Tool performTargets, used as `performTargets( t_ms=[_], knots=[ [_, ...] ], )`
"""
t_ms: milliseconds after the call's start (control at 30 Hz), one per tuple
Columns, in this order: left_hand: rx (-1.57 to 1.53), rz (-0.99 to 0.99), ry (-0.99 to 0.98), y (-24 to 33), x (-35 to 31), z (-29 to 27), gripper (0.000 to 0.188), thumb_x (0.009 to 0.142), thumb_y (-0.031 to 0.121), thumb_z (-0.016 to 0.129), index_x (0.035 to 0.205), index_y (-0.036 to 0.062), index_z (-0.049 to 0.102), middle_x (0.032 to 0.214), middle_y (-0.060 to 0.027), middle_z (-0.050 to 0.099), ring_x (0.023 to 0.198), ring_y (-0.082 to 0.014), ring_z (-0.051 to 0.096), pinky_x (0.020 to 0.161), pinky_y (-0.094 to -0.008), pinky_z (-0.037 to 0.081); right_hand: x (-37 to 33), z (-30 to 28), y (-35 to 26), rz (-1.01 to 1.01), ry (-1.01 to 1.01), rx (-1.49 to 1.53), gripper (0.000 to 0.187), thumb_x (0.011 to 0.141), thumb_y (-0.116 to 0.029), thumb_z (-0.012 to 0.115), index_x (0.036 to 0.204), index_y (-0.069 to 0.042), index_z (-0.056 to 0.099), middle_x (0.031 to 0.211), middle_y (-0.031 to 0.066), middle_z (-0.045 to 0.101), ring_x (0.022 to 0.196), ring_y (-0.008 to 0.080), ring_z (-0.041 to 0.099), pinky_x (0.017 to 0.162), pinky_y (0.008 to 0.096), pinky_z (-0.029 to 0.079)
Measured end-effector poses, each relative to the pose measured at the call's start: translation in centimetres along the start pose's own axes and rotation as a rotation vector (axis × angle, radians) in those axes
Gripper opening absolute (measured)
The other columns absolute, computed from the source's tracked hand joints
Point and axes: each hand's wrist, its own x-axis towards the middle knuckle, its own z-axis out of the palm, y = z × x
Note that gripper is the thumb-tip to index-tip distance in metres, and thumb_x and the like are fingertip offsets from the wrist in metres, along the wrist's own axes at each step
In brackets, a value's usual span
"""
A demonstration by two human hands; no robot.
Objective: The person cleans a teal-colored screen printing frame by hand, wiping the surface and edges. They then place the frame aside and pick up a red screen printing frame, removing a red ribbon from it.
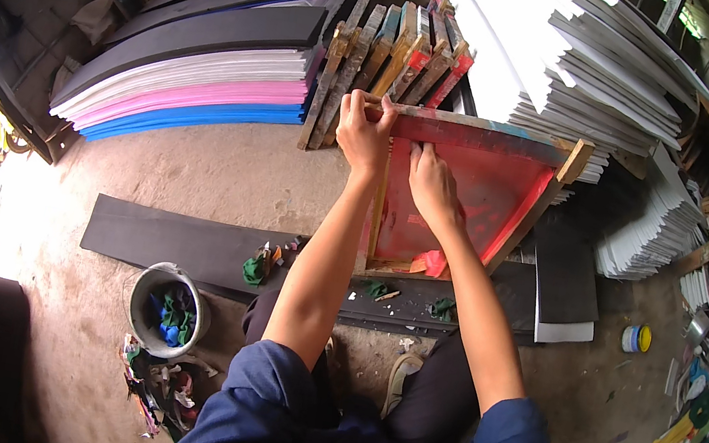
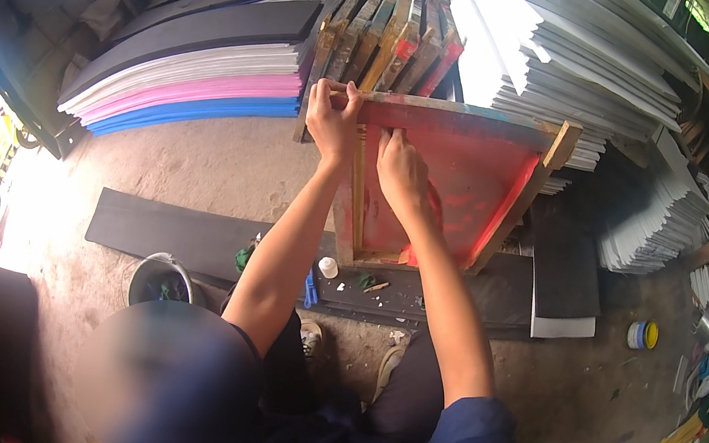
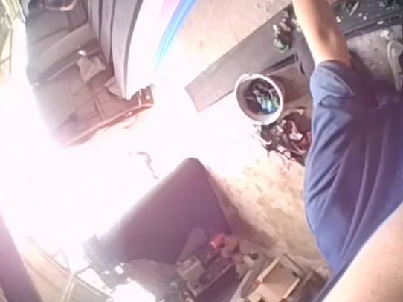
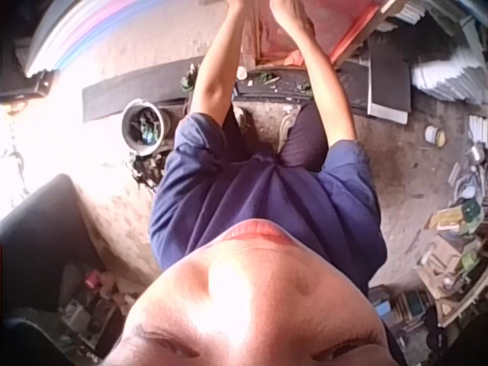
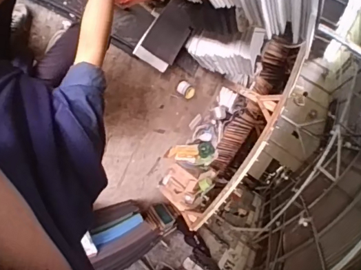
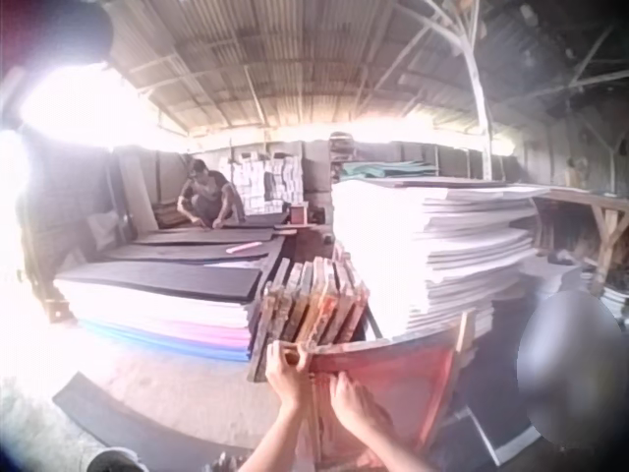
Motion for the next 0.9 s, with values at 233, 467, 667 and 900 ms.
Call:
performTargets(
  t_ms=[233, 467, 667, 900],
  knots=[
    [0.039, -0.019, 0.021, 0.4, -0.1, 0.7, 0.021, 0.078, 0.017, 0.061, 0.07, 0.0027, 0.048, 0.07, -0.0081, 0.052, 0.063, -0.0252, 0.053, 0.059, -0.0358, 0.042, -4.7, -2.0, 8.0, -0.08, 0.17, -0.192, 0.016, 0.09, -0.014, 0.041, 0.095, 0.001, 0.043, 0.066, 0.0226, 0.057, 0.059, 0.038, 0.058, 0.043, 0.0428, 0.044],
    [0.022, -0.012, -0.034, 0.0, 0.0, 0.4, 0.021, 0.081, 0.018, 0.06, 0.073, 0.0022, 0.048, 0.073, -0.0089, 0.052, 0.068, -0.0261, 0.052, 0.062, -0.0354, 0.042, -6.7, -1.0, 13.4, -0.028, 0.085, -0.124, 0.021, 0.091, -0.014, 0.038, 0.102, 0.003, 0.041, 0.073, 0.0257, 0.057, 0.065, 0.0407, 0.058, 0.047, 0.0437, 0.044],
    [0.086, 0.229, -0.232, -1.0, 0.4, -1.1, 0.039, 0.072, 0.026, 0.07, 0.094, 0.0017, 0.049, 0.098, -0.0154, 0.045, 0.09, -0.0315, 0.048, 0.078, -0.0395, 0.04, -7.9, -3.2, 16.2, 0.181, 0.244, 0.701, 0.042, 0.09, -0.025, 0.041, 0.127, -0.005, 0.036, 0.127, 0.0113, 0.039, 0.115, 0.0215, 0.039, 0.096, 0.0354, 0.031],
    [0.156, 0.475, -0.381, -2.1, 0.0, -3.0, 0.067, 0.056, 0.012, 0.078, 0.112, 0.0061, 0.042, 0.11, -0.0139, 0.041, 0.103, -0.0322, 0.04, 0.09, -0.0417, 0.035, -4.7, -5.3, 12.0, 0.013, 0.359, 0.119, 0.042, 0.081, -0.029, 0.061, 0.11, -0.002, 0.048, 0.109, 0.0164, 0.046, 0.105, 0.0314, 0.042, 0.091, 0.0401, 0.034]
  ],
)
